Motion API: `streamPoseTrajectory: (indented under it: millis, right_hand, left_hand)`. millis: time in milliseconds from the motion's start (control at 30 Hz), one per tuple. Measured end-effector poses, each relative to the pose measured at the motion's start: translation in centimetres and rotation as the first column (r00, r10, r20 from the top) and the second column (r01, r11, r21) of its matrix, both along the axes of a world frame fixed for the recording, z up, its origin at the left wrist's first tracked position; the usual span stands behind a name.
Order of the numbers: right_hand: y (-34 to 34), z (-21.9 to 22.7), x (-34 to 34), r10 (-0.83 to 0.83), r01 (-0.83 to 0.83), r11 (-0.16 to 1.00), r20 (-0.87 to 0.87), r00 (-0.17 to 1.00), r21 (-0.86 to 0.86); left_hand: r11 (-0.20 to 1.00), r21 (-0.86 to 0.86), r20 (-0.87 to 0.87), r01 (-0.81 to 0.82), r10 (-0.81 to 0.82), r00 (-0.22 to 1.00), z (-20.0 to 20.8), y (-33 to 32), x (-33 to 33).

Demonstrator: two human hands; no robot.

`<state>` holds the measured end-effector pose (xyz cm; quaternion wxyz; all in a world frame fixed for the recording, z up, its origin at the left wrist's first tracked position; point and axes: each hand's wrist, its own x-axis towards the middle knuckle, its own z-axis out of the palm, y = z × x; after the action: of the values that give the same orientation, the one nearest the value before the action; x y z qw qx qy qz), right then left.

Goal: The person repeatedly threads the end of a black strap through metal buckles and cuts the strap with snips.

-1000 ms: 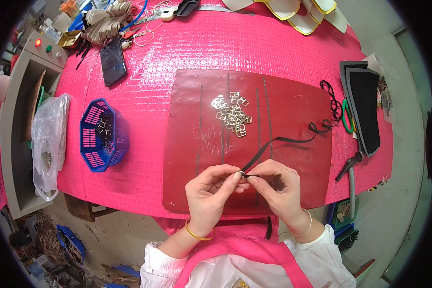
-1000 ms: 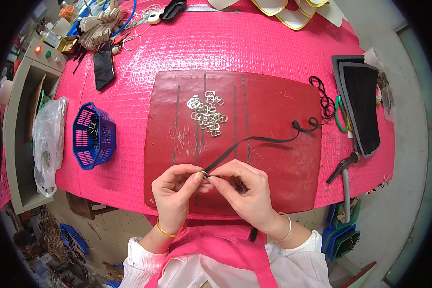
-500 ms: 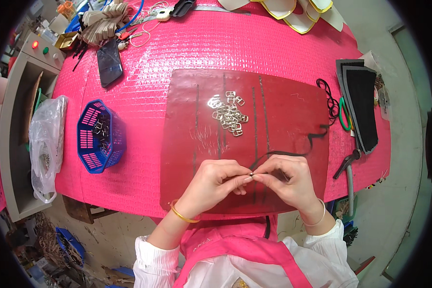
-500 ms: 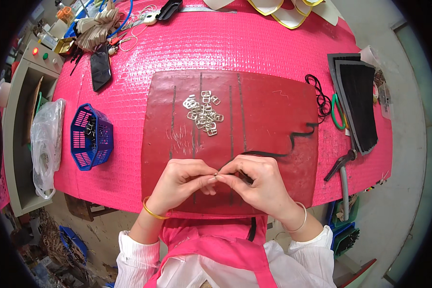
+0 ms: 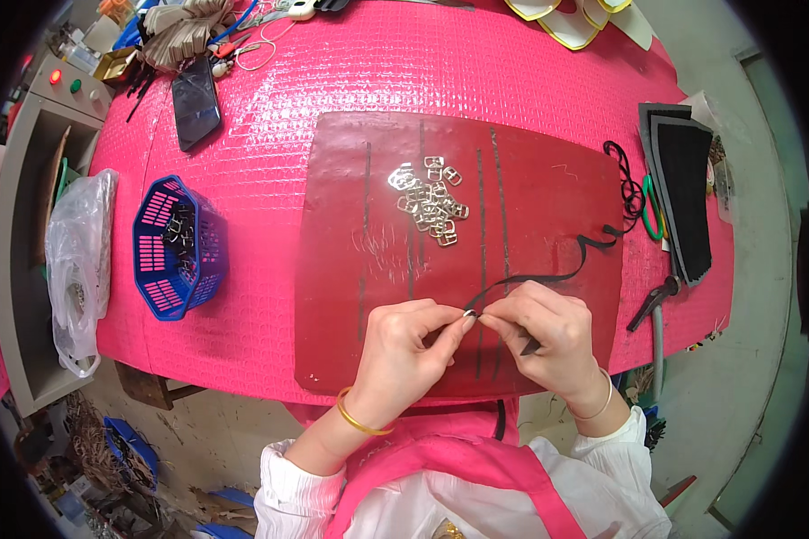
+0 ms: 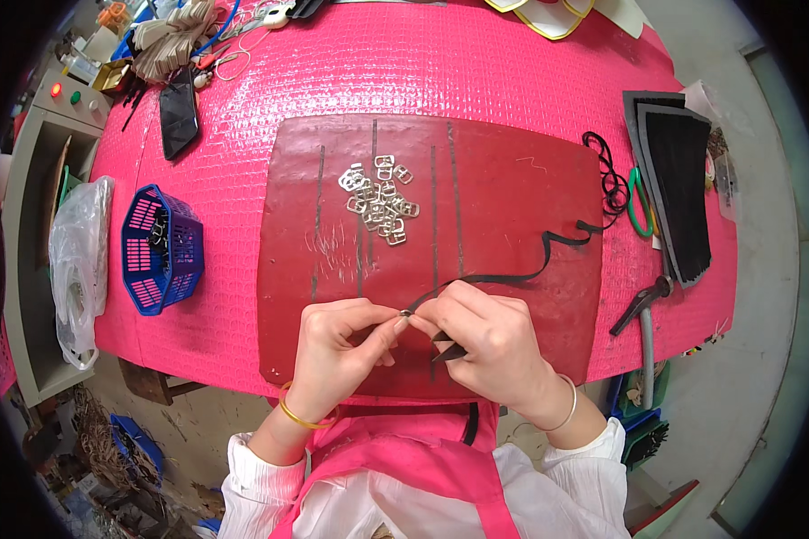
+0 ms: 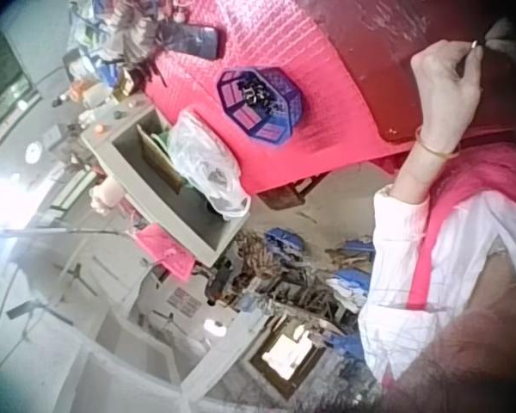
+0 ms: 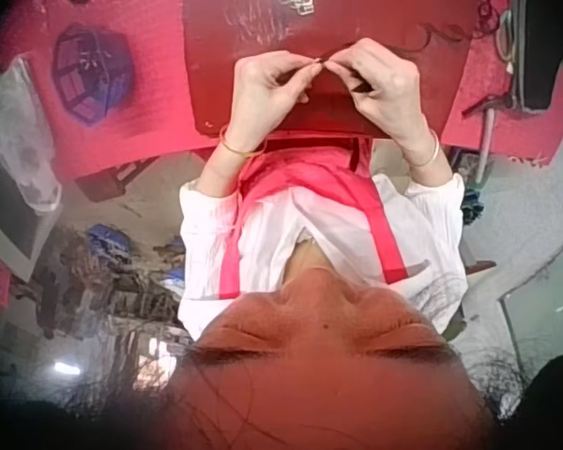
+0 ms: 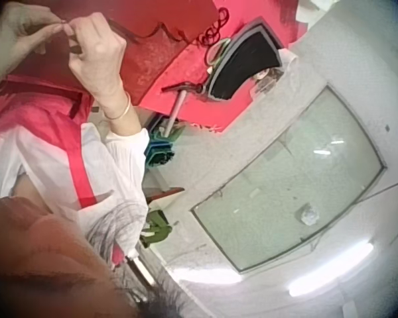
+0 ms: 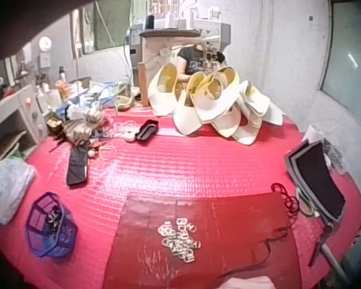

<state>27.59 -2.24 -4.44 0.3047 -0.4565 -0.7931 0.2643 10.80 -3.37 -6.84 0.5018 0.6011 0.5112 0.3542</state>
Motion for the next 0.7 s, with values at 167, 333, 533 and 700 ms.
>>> streamPoseTrajectory:
  millis: [167, 333, 533, 700]
  right_hand:
    - [-0.9, -0.3, 0.0, 0.046, -0.051, 0.994, 0.053, 0.998, 0.097]
    - [-2.4, -1.1, -0.7, -0.046, 0.033, 0.991, 0.102, 0.994, 0.128]
    - [-3.4, -2.4, -1.6, -0.103, 0.102, 0.993, 0.017, 0.995, 0.051]
    - [-2.9, -3.0, -1.5, -0.184, 0.185, 0.982, -0.034, 0.982, 0.025]
  left_hand:
    - [0.985, -0.164, 0.134, -0.046, 0.068, 0.989, -0.1, -0.2, 0.4]
    - [0.938, -0.333, 0.355, -0.097, 0.22, 0.909, -0.3, -1.2, 1.2]
    - [0.924, -0.326, 0.472, -0.2, 0.343, 0.812, -0.9, -2.1, 2.4]
    - [0.95, -0.26, 0.435, -0.17, 0.273, 0.858, -0.8, -1.6, 2.0]
